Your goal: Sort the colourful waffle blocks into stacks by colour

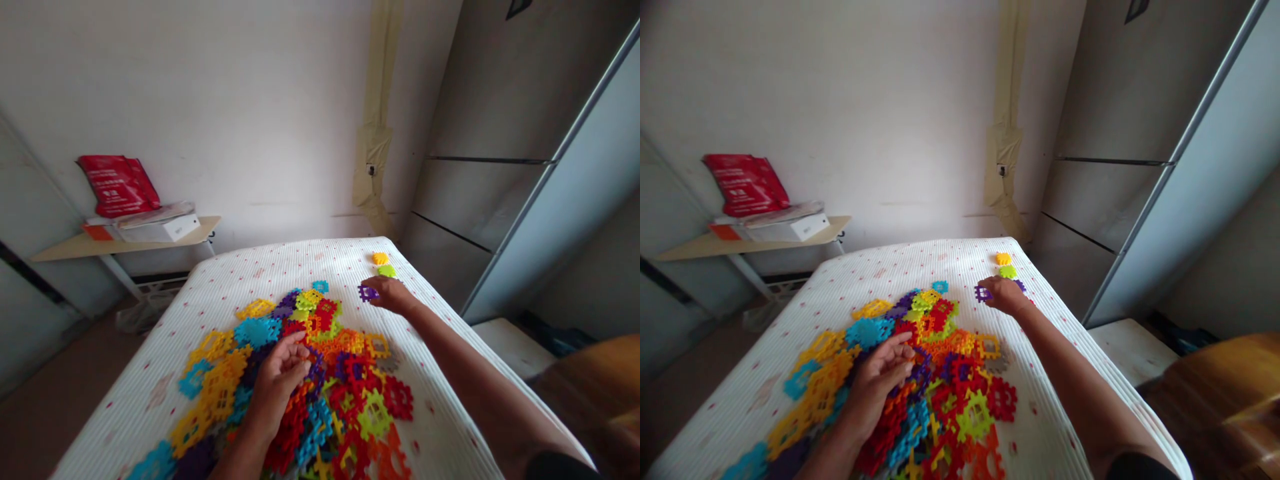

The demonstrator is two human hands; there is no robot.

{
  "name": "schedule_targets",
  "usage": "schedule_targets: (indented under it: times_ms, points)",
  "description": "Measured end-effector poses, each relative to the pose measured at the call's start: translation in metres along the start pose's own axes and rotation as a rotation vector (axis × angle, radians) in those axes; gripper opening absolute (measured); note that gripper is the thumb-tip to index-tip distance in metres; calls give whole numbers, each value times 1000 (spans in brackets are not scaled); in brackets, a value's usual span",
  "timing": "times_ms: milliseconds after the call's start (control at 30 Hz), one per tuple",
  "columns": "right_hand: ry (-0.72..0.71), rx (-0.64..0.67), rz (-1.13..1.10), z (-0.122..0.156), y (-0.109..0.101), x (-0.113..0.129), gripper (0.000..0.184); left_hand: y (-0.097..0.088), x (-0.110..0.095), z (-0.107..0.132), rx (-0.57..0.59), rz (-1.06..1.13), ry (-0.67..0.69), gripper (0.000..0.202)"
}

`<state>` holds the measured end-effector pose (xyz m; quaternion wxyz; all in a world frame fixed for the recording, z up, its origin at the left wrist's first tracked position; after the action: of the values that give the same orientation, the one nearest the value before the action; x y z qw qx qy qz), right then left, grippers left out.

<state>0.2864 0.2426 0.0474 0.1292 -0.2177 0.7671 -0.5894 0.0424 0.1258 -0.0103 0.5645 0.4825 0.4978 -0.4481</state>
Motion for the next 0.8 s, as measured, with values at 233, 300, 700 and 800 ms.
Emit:
schedule_targets:
  times_ms: [233, 300, 700, 800]
  points:
    - [-26, 219, 133, -11, 24, -38, 32, 1, 2, 0, 2, -2, 2, 49]
    - [-25, 238, 146, -12, 26, -39, 27, 0, 2, 0, 5, -3, 3, 48]
    - [56, 298, 169, -15, 44, -48, 32, 21, -16, 13, 164, -480, 239, 32]
    - [72, 239, 131, -15, 40, -46, 29, 36, -25, 22, 245, -657, 422, 34]
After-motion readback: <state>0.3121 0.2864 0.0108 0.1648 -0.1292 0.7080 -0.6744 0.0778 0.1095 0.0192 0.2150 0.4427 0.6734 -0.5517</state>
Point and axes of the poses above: each hand's wrist, its own z-axis away from the middle knuckle, its own y-axis out of the palm, x = y × z, the point moved 10 cm from there along -z, towards the middle knuckle, and after that the axes turned 4 degrees about -x, right-handed, at the moved point
